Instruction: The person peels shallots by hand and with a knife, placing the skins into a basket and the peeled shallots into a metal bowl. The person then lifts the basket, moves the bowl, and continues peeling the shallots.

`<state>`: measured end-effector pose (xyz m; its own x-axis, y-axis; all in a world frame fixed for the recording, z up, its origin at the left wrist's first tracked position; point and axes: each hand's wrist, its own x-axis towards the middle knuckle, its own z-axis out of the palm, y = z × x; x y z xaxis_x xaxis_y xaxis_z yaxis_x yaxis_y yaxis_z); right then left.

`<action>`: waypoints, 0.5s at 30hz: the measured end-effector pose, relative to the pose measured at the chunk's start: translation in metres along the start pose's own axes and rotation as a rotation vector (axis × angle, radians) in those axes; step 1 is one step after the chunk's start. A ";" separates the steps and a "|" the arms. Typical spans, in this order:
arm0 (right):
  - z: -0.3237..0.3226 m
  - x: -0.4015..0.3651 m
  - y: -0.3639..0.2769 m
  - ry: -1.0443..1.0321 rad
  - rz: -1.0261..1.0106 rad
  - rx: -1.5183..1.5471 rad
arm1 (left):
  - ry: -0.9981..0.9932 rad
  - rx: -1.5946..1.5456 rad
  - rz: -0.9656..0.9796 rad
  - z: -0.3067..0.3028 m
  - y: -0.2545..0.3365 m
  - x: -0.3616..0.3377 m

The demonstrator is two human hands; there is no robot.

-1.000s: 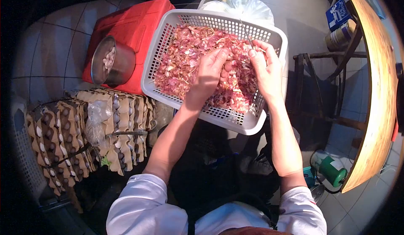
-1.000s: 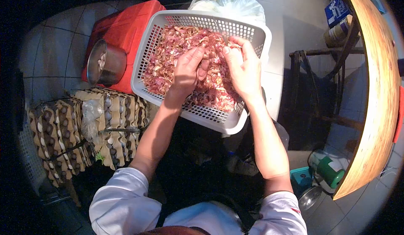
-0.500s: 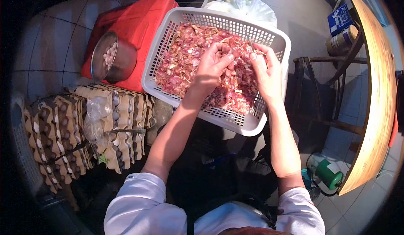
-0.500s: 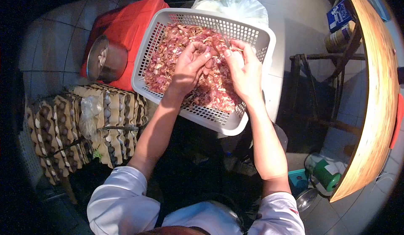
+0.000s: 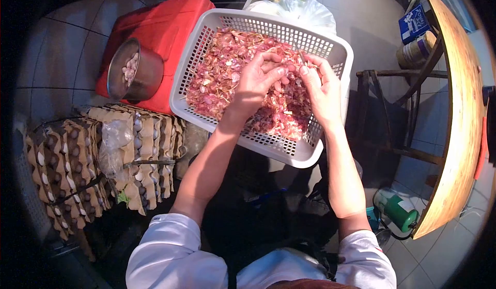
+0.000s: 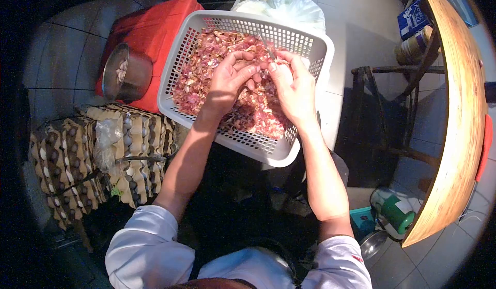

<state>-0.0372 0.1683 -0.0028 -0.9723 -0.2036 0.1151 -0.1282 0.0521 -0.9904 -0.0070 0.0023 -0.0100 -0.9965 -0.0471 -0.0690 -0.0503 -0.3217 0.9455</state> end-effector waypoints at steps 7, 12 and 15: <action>0.000 -0.001 0.001 -0.054 -0.053 -0.079 | 0.127 -0.019 -0.065 0.002 0.000 0.000; 0.002 -0.003 -0.009 -0.067 -0.058 -0.152 | 0.051 0.060 -0.043 0.001 -0.003 -0.001; 0.002 -0.002 -0.007 -0.045 -0.115 -0.214 | 0.025 0.026 -0.034 0.005 -0.003 -0.002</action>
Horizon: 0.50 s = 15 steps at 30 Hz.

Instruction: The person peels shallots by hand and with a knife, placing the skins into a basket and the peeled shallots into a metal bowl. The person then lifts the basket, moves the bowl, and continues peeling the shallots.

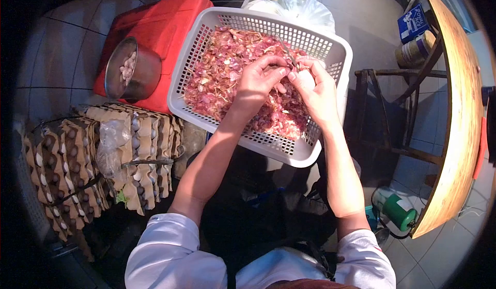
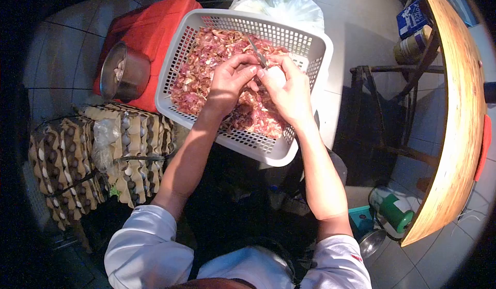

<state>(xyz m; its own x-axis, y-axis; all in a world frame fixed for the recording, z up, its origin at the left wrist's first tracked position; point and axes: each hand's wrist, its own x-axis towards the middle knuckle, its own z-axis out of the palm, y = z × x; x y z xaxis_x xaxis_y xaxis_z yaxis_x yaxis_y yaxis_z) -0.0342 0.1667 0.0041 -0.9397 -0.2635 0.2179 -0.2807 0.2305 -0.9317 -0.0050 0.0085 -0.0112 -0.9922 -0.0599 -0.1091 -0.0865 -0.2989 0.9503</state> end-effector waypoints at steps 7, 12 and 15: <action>0.000 -0.002 0.008 -0.080 0.251 0.385 | -0.027 -0.062 0.035 0.006 0.004 -0.003; -0.009 -0.001 0.003 -0.109 0.388 0.467 | -0.080 -0.006 -0.044 0.005 0.012 -0.005; -0.008 -0.001 -0.006 -0.062 0.388 0.554 | -0.082 -0.095 -0.029 0.008 0.010 -0.005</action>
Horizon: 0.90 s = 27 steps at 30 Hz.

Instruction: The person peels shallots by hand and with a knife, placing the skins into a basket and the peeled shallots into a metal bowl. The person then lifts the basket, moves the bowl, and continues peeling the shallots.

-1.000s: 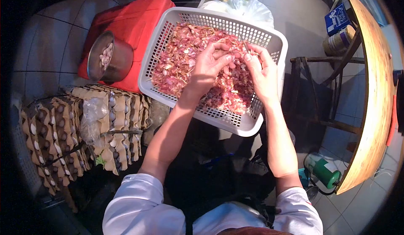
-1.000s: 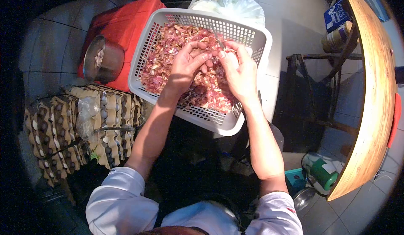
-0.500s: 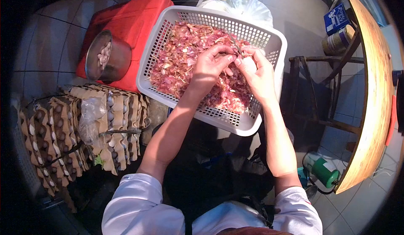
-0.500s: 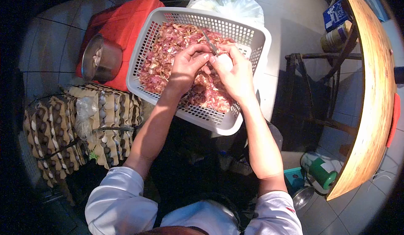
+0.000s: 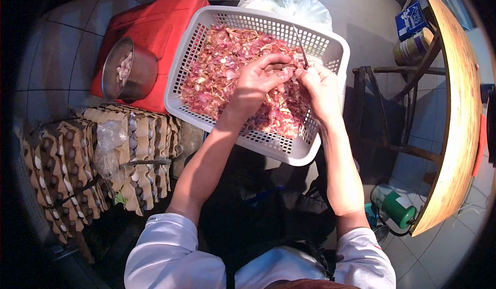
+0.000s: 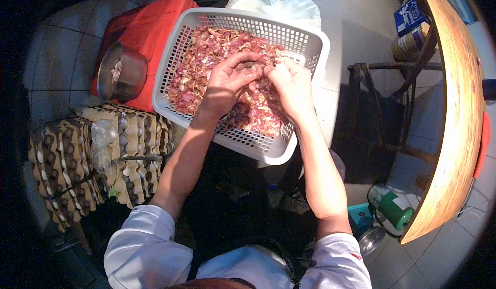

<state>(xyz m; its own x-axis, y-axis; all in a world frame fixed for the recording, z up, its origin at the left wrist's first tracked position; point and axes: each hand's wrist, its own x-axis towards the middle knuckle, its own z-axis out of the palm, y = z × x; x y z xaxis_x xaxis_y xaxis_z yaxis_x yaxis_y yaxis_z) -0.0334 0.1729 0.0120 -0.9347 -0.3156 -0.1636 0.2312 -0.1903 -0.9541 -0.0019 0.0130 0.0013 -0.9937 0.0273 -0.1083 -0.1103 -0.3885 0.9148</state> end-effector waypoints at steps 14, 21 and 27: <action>0.010 -0.006 -0.002 -0.059 -0.325 -0.521 | 0.132 -0.286 -0.002 -0.008 -0.009 0.003; 0.011 -0.008 -0.007 -0.062 -0.234 -0.542 | 0.127 -0.280 0.047 -0.009 -0.011 0.001; 0.012 -0.009 -0.006 -0.067 -0.280 -0.546 | 0.143 -0.261 0.060 -0.006 -0.010 0.000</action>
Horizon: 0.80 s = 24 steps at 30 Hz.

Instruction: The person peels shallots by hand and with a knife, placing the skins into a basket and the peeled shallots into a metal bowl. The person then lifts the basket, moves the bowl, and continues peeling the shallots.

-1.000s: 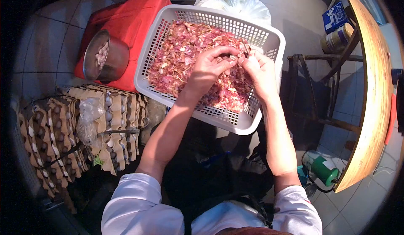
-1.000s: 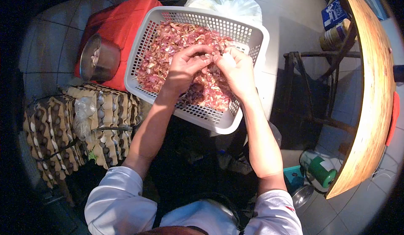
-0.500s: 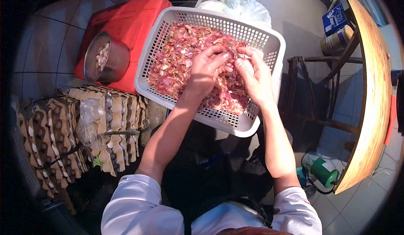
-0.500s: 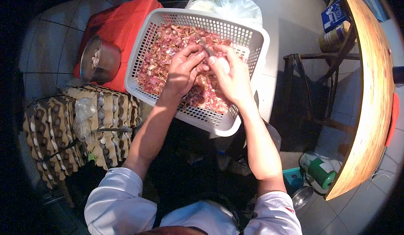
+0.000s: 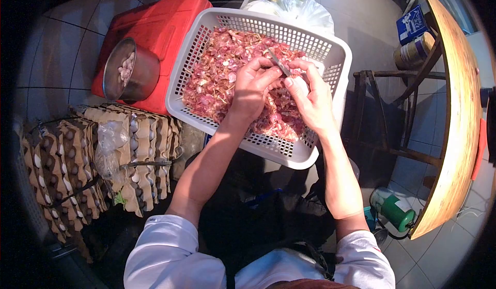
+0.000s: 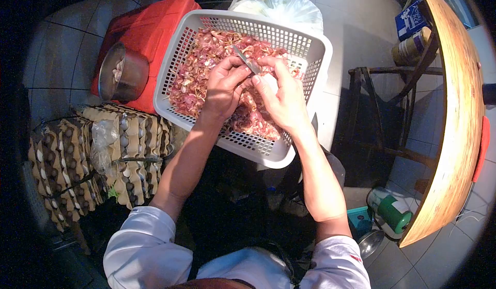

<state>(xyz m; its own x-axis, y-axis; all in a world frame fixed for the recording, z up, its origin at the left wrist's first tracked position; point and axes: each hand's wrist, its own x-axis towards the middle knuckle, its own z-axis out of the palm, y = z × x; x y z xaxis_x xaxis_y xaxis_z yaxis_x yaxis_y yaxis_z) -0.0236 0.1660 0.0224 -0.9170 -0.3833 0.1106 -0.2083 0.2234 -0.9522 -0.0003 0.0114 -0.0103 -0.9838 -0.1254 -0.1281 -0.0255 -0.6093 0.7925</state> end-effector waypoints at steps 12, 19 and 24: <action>0.002 0.000 0.013 0.048 -0.004 0.074 | -0.001 0.218 0.087 0.001 -0.003 0.000; -0.006 0.004 0.017 -0.093 0.319 0.719 | -0.001 0.212 0.067 0.011 0.002 -0.003; -0.004 0.005 0.007 -0.084 0.346 0.844 | -0.115 -0.048 -0.003 -0.001 0.000 0.002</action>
<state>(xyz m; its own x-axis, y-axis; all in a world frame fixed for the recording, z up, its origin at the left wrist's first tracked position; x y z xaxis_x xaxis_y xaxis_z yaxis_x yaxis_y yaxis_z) -0.0310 0.1692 0.0174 -0.8473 -0.4882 -0.2092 0.4214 -0.3782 -0.8243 -0.0020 0.0102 -0.0116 -0.9976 -0.0343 -0.0594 -0.0231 -0.6465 0.7626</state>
